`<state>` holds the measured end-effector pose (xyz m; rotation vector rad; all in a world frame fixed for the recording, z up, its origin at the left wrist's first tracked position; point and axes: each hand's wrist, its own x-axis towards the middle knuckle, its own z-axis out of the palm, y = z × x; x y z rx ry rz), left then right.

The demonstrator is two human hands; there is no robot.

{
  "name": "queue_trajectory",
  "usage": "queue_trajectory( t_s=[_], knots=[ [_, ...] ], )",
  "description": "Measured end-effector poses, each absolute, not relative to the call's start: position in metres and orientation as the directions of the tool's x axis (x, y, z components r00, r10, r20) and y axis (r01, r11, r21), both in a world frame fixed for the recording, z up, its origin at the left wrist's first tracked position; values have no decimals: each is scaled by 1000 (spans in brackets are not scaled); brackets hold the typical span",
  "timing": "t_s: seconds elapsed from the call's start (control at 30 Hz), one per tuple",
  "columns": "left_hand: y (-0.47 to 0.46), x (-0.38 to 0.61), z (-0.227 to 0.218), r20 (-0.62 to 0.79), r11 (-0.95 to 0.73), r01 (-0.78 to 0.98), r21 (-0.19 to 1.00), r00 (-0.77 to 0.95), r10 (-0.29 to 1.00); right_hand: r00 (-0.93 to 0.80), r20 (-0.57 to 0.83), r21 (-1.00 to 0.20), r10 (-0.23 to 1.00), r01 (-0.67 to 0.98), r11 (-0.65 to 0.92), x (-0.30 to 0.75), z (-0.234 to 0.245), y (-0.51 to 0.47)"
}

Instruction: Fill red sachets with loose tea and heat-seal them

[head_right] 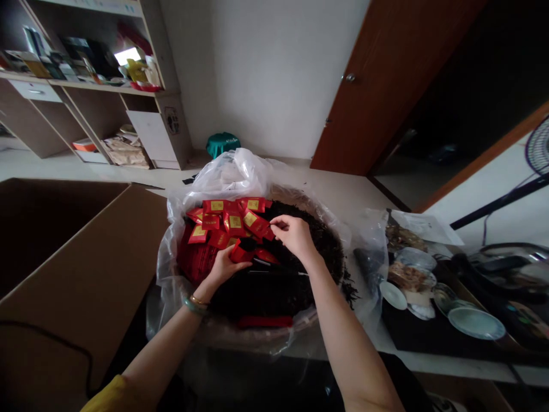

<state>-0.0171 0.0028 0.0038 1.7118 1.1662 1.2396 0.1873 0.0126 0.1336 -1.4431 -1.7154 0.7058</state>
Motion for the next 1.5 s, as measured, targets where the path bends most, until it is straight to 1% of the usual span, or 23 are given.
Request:
queue_trajectory(
  t_s=[0.07,0.13,0.2,0.27,0.33,0.43,0.5,0.57,0.63,0.67,0.73,0.8,0.87,0.93,1.0,1.07,1.13,1.2,1.27,1.37,1.43,1.5],
  knots=[
    [2,-17,5,322,-342,250,906,119,939,-98,340,-719,935,614,326,187,132,10],
    [2,-17,5,327,-348,247,904,124,937,-201,416,-644,887,624,443,180,130,5],
    [3,-18,2,331,-356,249,901,136,934,-322,405,-604,856,608,515,169,128,0],
    [4,-18,0,335,-363,255,896,148,931,-423,349,-570,836,612,548,158,124,-3],
    [4,-19,-2,333,-365,251,896,161,929,-469,307,-546,828,626,557,150,121,-2],
    [5,-19,-2,320,-351,217,911,168,933,-405,355,-570,843,621,539,151,120,2],
    [5,-18,-1,306,-333,179,926,161,938,-300,408,-622,862,600,503,158,123,5],
    [5,-17,1,282,-305,151,940,154,947,-188,442,-648,877,610,457,165,128,7],
    [5,-16,2,258,-276,126,953,144,955,-137,471,-619,871,653,437,169,133,7],
    [5,-16,3,250,-267,112,957,143,958,-150,490,-586,859,673,452,170,135,5],
    [5,-16,3,244,-256,73,964,143,959,-251,516,-513,819,675,530,167,137,2],
    [5,-16,3,235,-242,32,970,137,962,-402,491,-458,773,636,621,162,136,-3],
    [6,-17,3,213,-214,-4,977,131,968,-529,416,-425,740,606,673,158,133,-5],
    [6,-17,2,181,-176,-43,983,162,970,-585,348,-400,733,615,680,155,129,-3],
    [7,-18,2,155,-142,-76,987,214,965,-574,344,-384,743,636,670,154,127,0],
    [7,-18,3,174,-159,-87,983,217,961,-526,402,-377,749,651,659,153,125,3],
    [5,-17,3,262,-256,-59,965,169,950,-470,459,-362,754,676,642,151,124,5],
    [3,-16,4,366,-372,20,928,134,921,-439,467,-334,768,717,612,147,122,5],
    [1,-14,2,407,-423,132,896,134,904,-430,442,-303,787,754,582,141,119,4],
    [0,-12,-1,348,-370,267,890,129,929,-426,382,-307,820,778,548,131,113,3],
    [1,-13,-4,333,-352,287,891,115,936,-434,290,-348,853,782,517,126,110,2],
    [3,-14,-5,371,-387,267,883,110,922,-457,175,-379,872,786,488,122,107,1]
  ],
)
